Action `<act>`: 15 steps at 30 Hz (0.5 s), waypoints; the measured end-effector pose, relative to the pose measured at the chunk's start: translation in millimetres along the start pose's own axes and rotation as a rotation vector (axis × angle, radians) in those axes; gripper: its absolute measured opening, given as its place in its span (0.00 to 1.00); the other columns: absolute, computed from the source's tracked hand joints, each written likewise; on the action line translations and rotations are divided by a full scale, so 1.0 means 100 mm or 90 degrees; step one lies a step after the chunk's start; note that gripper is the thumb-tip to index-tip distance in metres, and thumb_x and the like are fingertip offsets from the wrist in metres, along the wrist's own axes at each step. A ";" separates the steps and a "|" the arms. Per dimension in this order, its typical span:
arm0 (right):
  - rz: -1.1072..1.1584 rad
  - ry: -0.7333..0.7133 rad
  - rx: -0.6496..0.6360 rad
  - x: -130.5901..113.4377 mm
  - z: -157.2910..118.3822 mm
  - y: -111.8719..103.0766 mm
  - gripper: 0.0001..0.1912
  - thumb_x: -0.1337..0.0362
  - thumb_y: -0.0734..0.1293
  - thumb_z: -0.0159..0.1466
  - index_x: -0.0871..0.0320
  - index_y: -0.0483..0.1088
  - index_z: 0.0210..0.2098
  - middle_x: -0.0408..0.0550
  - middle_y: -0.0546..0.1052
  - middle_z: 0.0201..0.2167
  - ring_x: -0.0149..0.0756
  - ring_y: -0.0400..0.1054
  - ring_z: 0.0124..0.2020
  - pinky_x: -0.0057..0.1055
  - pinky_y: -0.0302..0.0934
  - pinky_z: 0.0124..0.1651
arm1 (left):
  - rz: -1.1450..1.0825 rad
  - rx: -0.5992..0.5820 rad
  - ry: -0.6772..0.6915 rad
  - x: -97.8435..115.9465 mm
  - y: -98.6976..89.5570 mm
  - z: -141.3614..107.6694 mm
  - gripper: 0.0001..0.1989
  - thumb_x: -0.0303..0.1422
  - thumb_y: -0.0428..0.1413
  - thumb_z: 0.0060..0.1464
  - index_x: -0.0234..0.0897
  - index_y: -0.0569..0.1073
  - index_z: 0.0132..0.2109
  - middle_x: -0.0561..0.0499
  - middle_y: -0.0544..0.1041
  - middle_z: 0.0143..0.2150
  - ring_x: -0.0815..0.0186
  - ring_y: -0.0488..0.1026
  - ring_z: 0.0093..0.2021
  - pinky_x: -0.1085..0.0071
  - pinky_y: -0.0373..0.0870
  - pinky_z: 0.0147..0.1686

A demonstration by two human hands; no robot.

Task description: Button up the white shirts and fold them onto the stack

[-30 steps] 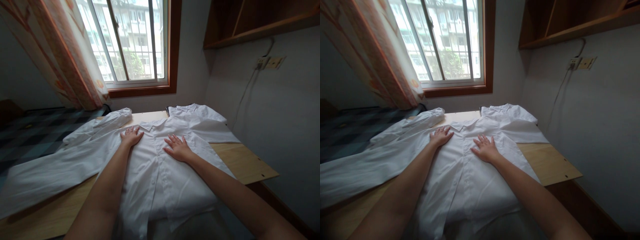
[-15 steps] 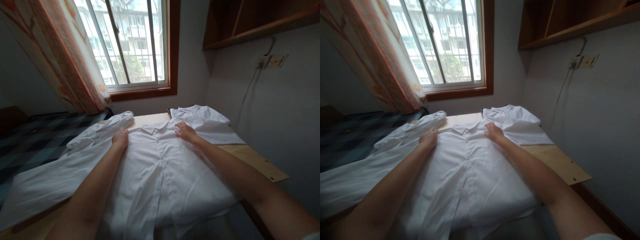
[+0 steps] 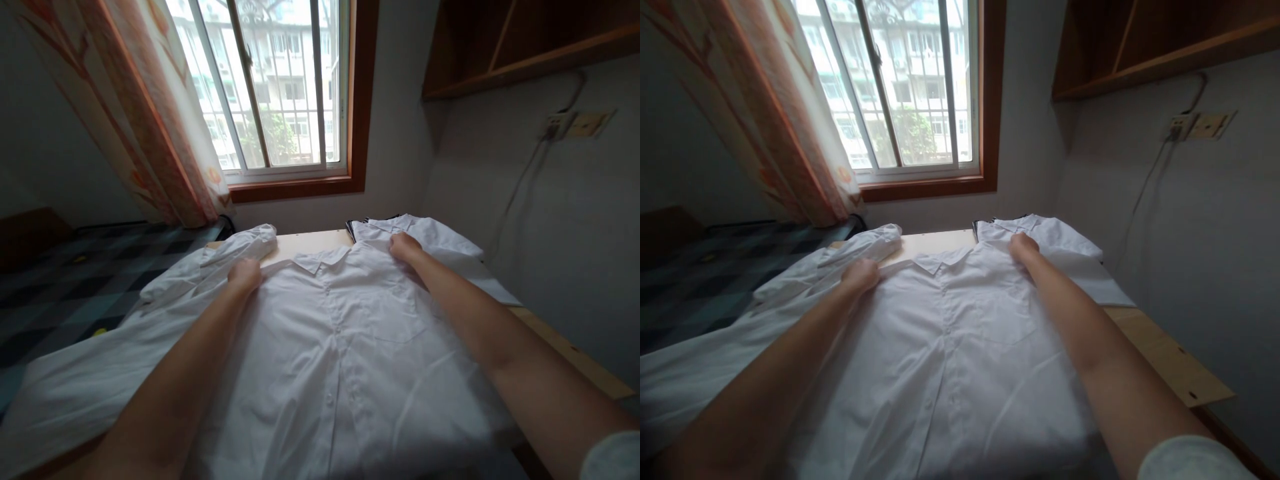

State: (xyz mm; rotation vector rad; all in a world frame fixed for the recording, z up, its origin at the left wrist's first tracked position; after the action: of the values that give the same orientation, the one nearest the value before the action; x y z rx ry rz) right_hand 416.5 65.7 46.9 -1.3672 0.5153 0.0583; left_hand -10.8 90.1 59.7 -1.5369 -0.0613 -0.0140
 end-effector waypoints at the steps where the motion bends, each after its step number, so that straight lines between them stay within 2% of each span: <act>1: 0.018 -0.004 -0.001 0.00 0.02 -0.05 0.09 0.73 0.67 0.58 0.65 0.76 0.39 0.60 0.79 0.41 0.47 0.75 0.45 0.33 0.66 0.44 | -0.049 -0.040 -0.020 -0.01 -0.06 0.01 0.06 0.27 0.58 0.54 0.26 0.76 0.37 0.33 0.79 0.41 0.48 0.79 0.45 0.59 0.76 0.42; 4: 0.113 -0.014 -0.005 0.01 0.08 -0.25 0.03 0.74 0.67 0.61 0.64 0.73 0.33 0.50 0.78 0.27 0.36 0.77 0.30 0.25 0.67 0.33 | -0.205 -0.126 -0.071 -0.04 -0.33 0.04 0.02 0.23 0.58 0.53 0.29 0.74 0.32 0.43 0.79 0.28 0.58 0.80 0.32 0.68 0.77 0.34; 6: 0.266 -0.009 0.010 0.01 0.13 -0.41 0.03 0.74 0.68 0.61 0.62 0.71 0.32 0.45 0.75 0.23 0.32 0.74 0.23 0.24 0.67 0.27 | -0.311 -0.100 -0.078 -0.04 -0.56 0.03 0.03 0.23 0.58 0.54 0.30 0.73 0.32 0.47 0.77 0.25 0.64 0.78 0.28 0.72 0.77 0.33; 8: 0.432 -0.008 0.051 0.00 0.18 -0.57 0.07 0.76 0.68 0.60 0.61 0.68 0.29 0.43 0.72 0.20 0.32 0.73 0.20 0.25 0.67 0.24 | -0.422 -0.043 -0.080 -0.04 -0.79 0.03 0.02 0.23 0.58 0.55 0.28 0.73 0.34 0.50 0.76 0.23 0.67 0.77 0.26 0.72 0.76 0.34; 10: 0.528 -0.031 0.109 -0.04 0.26 -0.72 0.09 0.77 0.67 0.60 0.60 0.65 0.27 0.42 0.71 0.20 0.31 0.73 0.20 0.26 0.69 0.25 | -0.465 0.032 -0.074 -0.04 -1.01 0.03 0.04 0.23 0.56 0.57 0.24 0.74 0.38 0.52 0.74 0.22 0.69 0.76 0.25 0.71 0.76 0.35; 13: 0.549 -0.086 0.220 -0.12 0.45 -0.88 0.08 0.74 0.67 0.60 0.59 0.64 0.27 0.42 0.71 0.22 0.31 0.74 0.23 0.26 0.70 0.27 | -0.421 0.153 -0.065 -0.08 -1.25 0.07 0.09 0.25 0.54 0.60 0.21 0.74 0.43 0.53 0.73 0.25 0.71 0.74 0.27 0.67 0.75 0.40; 15: 0.484 -0.128 0.308 -0.17 0.61 -0.92 0.07 0.70 0.67 0.59 0.58 0.65 0.27 0.42 0.71 0.24 0.31 0.74 0.26 0.26 0.70 0.30 | -0.326 0.240 -0.038 -0.09 -1.35 0.12 0.10 0.27 0.53 0.60 0.21 0.75 0.43 0.50 0.74 0.28 0.68 0.74 0.33 0.64 0.74 0.45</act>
State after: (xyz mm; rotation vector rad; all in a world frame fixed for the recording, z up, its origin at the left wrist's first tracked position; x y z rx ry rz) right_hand 450.9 107.0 144.1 -0.6302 0.7935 0.6428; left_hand -26.5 97.1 194.5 -1.1109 -0.4781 -0.3447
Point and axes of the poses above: each hand's wrist, its own z-axis towards the middle knuckle, its own y-axis out of the palm, x = y × z, the point moved 2 cm from there along z, towards the middle knuckle
